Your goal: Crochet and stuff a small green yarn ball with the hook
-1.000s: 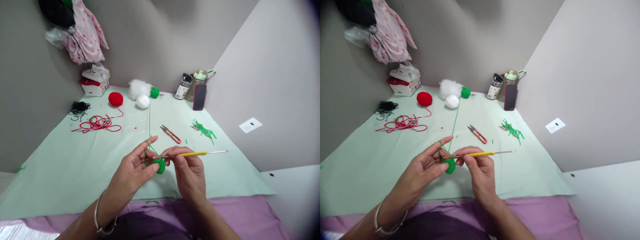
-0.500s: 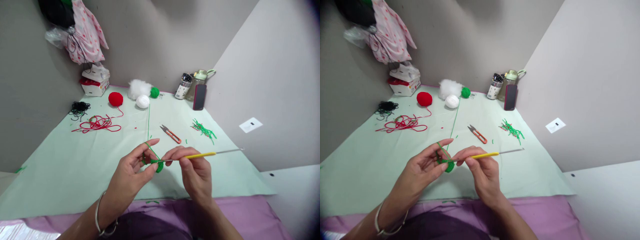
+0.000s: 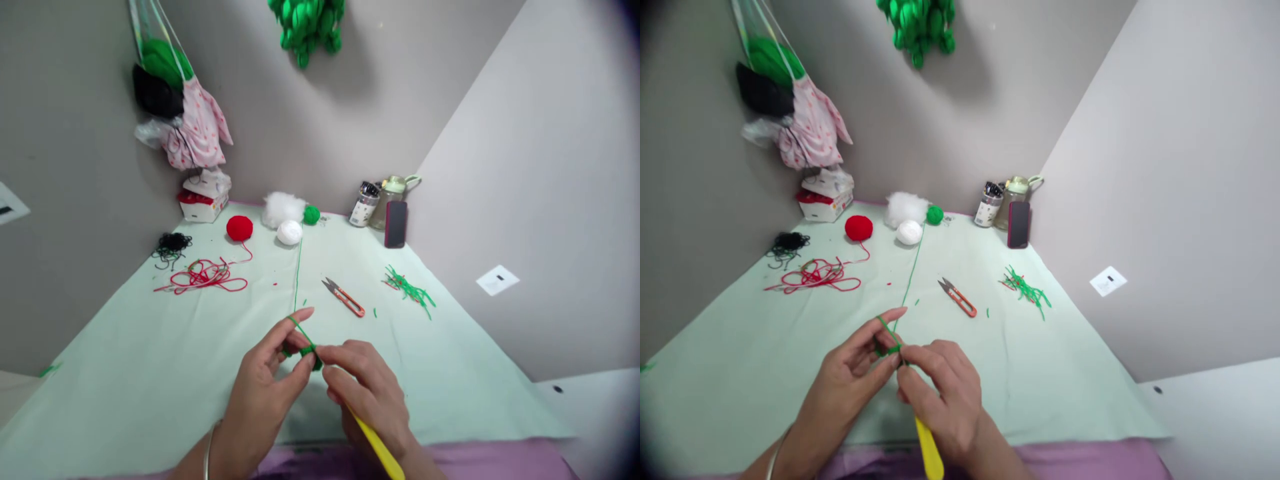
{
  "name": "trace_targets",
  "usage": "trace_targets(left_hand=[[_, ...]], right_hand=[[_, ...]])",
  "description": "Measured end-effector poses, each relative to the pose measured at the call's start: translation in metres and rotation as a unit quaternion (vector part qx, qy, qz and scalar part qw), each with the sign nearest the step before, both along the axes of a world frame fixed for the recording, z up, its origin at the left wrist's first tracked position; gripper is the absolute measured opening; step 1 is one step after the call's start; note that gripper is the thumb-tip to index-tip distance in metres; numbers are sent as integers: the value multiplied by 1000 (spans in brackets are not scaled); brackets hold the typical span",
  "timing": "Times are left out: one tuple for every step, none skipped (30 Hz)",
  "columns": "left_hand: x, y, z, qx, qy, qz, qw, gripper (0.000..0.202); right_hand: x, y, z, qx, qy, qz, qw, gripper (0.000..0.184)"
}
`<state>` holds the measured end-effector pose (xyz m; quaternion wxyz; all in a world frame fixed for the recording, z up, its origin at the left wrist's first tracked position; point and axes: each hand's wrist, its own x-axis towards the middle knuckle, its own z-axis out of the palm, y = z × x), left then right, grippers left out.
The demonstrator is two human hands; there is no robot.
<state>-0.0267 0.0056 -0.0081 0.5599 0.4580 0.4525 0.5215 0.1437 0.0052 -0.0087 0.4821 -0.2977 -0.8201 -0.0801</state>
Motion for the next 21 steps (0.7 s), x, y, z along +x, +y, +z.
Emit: trace_targets(left_hand=[[-2, 0, -3, -12, -14, 2, 1000, 35], [-4, 1, -7, -18, -26, 4, 1000, 42], [-7, 2, -10, -19, -38, 18, 999, 45], [-10, 2, -13, -31, -48, -7, 998, 48], [-13, 3, -16, -38, -63, 8, 997, 49], [-16, 3, -18, -49, -76, 29, 995, 51], [-19, 3, -20, -56, -88, 40, 994, 53], [-20, 3, -23, -63, -96, 46, 992, 55], [-21, 3, -25, -68, -106, 44, 991, 58], [-22, 2, -28, -72, -118, 35, 990, 61], [-22, 2, -32, -77, -132, 23, 988, 62], [-21, 2, -36, -82, -147, 9, 986, 65], [-20, 2, -40, -90, -162, -1, 983, 66], [-20, 3, -45, -97, -177, -9, 979, 68], [-19, 4, -49, -105, -192, -15, 976, 72], [-18, 5, -54, -115, -205, -17, 972, 75], [-18, 6, -57, -126, -216, -17, 968, 77], [-18, 7, -60, -137, -226, -13, 964, 77], [-18, 9, -63, -145, -233, -9, 962, 75], [-18, 9, -64, -150, -239, -5, 959, 73], [-18, 10, -65, -152, -244, -2, 958, 70]], right_hand=[[-2, 1, -2, -10, 24, 4, 1000, 18], [-5, 2, -3, -27, 44, 14, 999, 20], [-8, 4, -5, -43, 76, 28, 996, 20], [-12, 5, -6, -64, 95, 44, 992, 20], [-17, 7, -8, -85, 111, 56, 989, 20], [-21, 9, -10, -101, 118, 65, 986, 20], [-25, 10, -13, -111, 117, 67, 985, 20], [-29, 12, -17, -108, 115, 63, 986, 20], [-33, 13, -22, -98, 106, 54, 988, 20], [-35, 14, -27, -79, 100, 40, 991, 20], [-38, 16, -33, -52, 102, 22, 993, 18], [-39, 17, -37, -50, 83, 10, 995, 22], [-40, 18, -41, -43, 72, 2, 997, 25], [-41, 19, -43, -38, 60, 0, 997, 26], [-41, 20, -44, -38, 45, 0, 998, 27], [-41, 20, -43, -37, 31, 2, 999, 26], [-42, 21, -42, -41, 20, 1, 999, 25], [-42, 21, -40, -44, 12, 1, 999, 24], [-43, 21, -39, -47, 8, 4, 999, 25], [-43, 21, -38, -51, 8, 10, 999, 27], [-44, 21, -37, -55, 9, 18, 998, 28]])
